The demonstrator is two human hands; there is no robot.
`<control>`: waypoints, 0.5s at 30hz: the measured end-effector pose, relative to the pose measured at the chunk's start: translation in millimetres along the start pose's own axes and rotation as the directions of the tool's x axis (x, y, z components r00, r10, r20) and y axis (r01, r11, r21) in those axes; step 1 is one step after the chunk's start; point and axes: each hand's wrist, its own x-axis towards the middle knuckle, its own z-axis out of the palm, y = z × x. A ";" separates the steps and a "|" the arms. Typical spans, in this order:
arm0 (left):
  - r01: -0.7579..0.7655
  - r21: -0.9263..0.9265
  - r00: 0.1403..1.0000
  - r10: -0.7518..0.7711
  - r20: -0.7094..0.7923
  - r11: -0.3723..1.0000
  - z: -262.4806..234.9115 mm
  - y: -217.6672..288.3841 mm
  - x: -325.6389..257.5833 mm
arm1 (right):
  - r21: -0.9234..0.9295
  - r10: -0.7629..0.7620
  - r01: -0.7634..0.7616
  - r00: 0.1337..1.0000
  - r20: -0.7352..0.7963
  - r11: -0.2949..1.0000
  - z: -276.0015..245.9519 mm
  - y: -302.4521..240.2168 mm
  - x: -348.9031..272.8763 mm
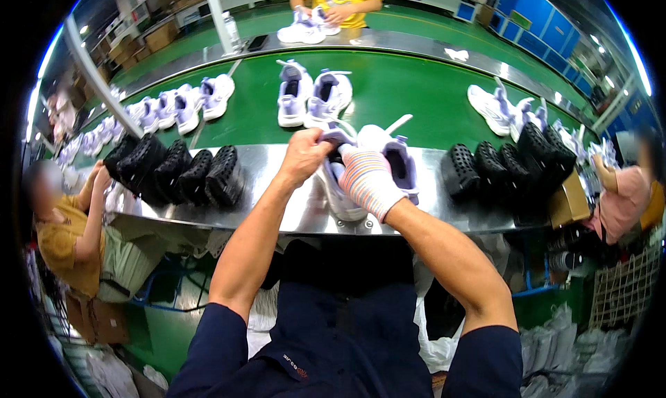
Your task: The person takes shoes from a conveyor belt, inserts internal supports by hand, and places the items into a bag.
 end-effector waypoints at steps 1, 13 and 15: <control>0.002 0.036 0.999 0.000 -0.042 0.999 -5.2 -5.7 -2.1 | 0.144 -0.025 0.049 0.986 -0.163 0.988 5.5 0.1 -7.3; 0.443 0.352 0.883 -0.469 -0.012 0.825 14.1 21.6 -24.2 | -0.035 0.206 -0.204 0.942 0.264 0.978 -9.3 9.7 16.4; 0.445 0.478 0.880 -0.468 -0.078 0.757 18.0 27.1 -21.3 | -0.059 0.262 -0.255 0.937 0.232 0.965 -3.5 4.1 16.7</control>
